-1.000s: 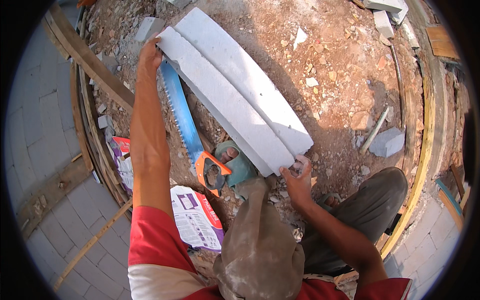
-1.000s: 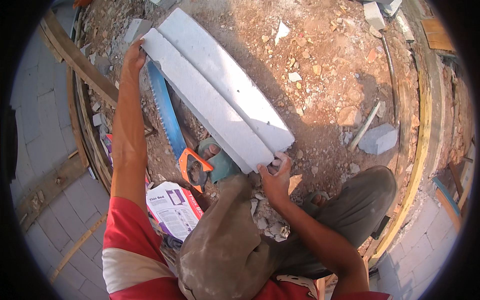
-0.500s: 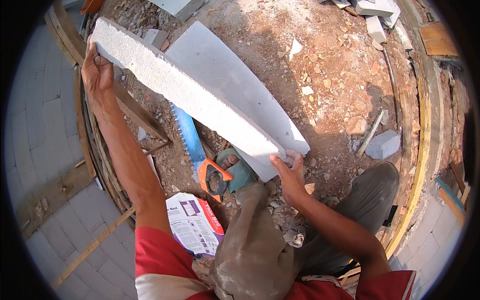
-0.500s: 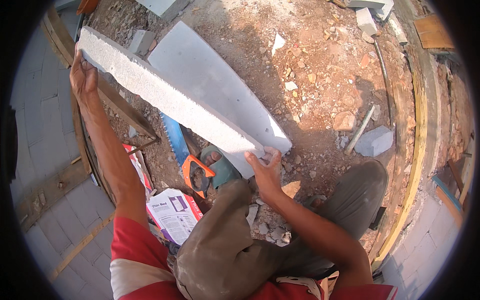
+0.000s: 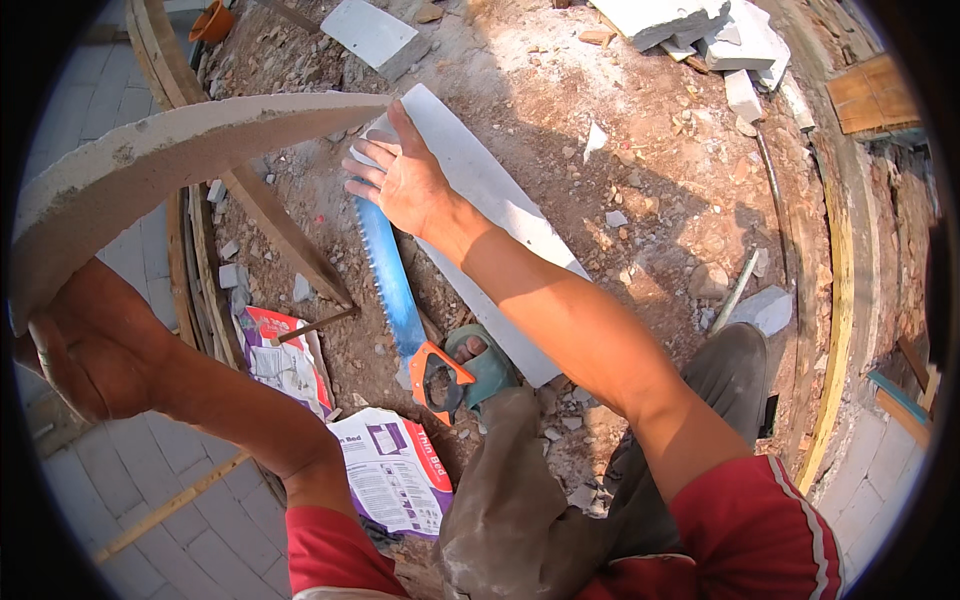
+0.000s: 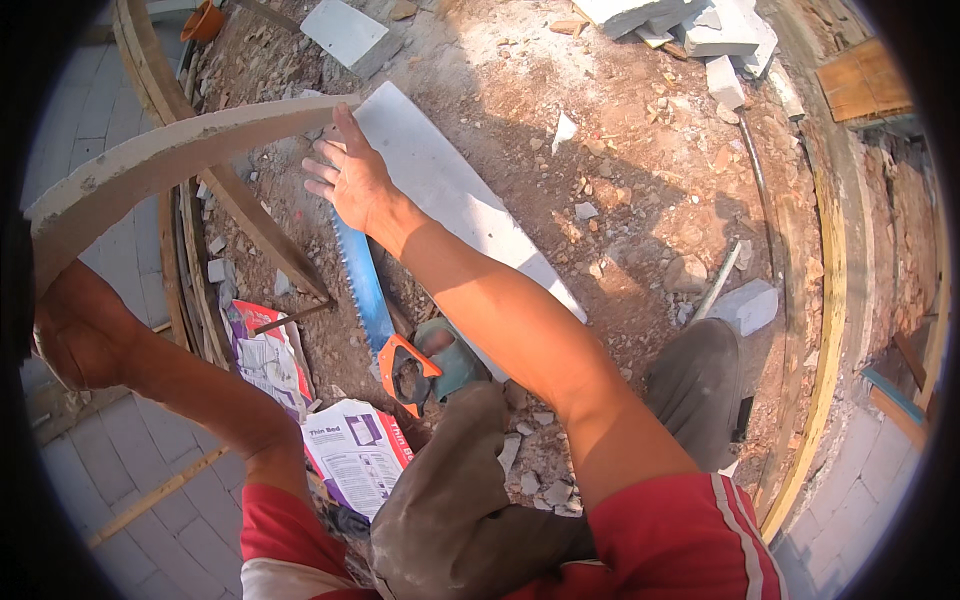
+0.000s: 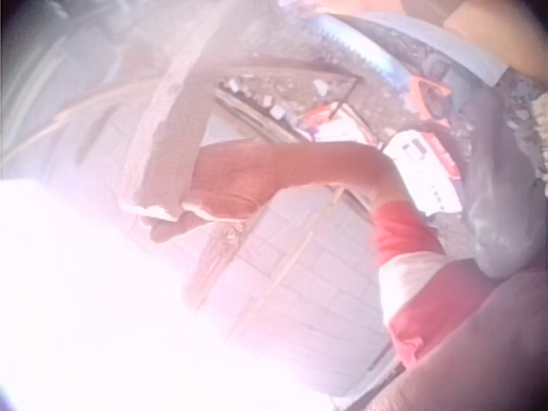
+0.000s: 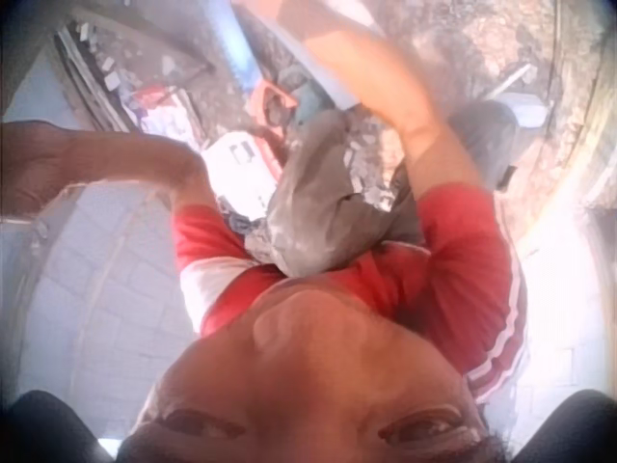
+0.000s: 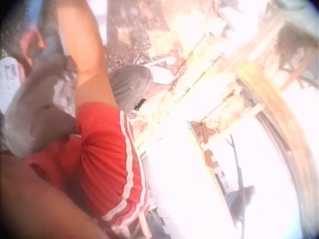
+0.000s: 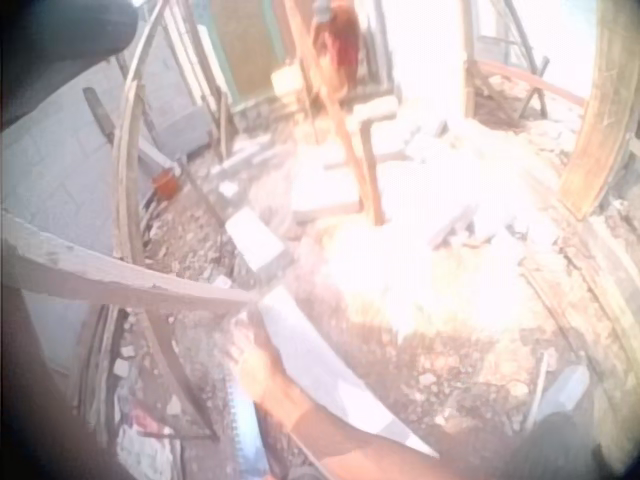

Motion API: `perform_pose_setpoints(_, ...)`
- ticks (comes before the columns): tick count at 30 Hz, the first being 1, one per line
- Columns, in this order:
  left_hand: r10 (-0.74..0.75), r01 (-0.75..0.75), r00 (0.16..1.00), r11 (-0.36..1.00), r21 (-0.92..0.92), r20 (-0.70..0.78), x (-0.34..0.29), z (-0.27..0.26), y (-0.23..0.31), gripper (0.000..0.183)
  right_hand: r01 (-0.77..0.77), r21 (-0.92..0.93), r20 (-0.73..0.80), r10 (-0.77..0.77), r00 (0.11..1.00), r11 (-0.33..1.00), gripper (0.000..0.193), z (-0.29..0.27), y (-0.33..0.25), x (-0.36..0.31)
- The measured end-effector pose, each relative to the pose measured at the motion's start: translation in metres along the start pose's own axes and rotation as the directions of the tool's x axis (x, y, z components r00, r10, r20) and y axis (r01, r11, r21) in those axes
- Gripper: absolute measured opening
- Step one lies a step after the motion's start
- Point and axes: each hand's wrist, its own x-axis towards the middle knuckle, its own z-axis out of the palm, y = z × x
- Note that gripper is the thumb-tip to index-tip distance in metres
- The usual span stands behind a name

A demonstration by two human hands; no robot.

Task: The person saws aerated concrete blocks using a hand saw while holding the blocks steady on the ground with their hand and foot. They lift and move the blocks between sawing actions in an unfinished room.

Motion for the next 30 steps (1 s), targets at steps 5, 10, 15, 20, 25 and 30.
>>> perform_pose_setpoints(5,-0.187,0.191,0.98,0.979,-0.068,0.062,-0.15,0.03,0.015,0.029,-0.043,-0.05,0.038,0.045,0.998,0.998,0.097,0.02,-0.01,-0.033)
perform_pose_setpoints(10,-0.549,0.525,0.771,0.835,0.167,0.322,-0.213,0.122,0.06,0.009,-0.086,-0.058,0.051,0.089,0.995,0.995,0.047,-0.028,-0.015,-0.068)
perform_pose_setpoints(15,-0.386,0.057,0.432,0.914,0.403,0.815,-0.285,0.144,0.047,0.041,-0.42,-0.666,-0.374,0.211,0.903,0.616,0.081,-0.092,-0.025,-0.111)
perform_pose_setpoints(20,-0.395,0.06,0.368,0.914,0.402,0.842,-0.329,0.128,-0.01,0.05,-0.408,-0.821,-0.427,0.043,0.903,0.399,0.088,-0.132,-0.012,-0.134)
perform_pose_setpoints(25,-0.662,0.381,0.733,0.59,0.712,0.156,-0.271,0.099,-0.16,0.042,-0.341,-0.94,-0.332,-0.198,0.922,-0.012,0.072,-0.129,-0.015,-0.148)
perform_pose_setpoints(30,-0.603,0.469,0.779,0.377,0.799,-0.172,-0.245,0.012,-0.32,0.055,-0.276,-0.94,-0.206,-0.309,0.928,-0.201,0.081,-0.111,0.014,-0.168)
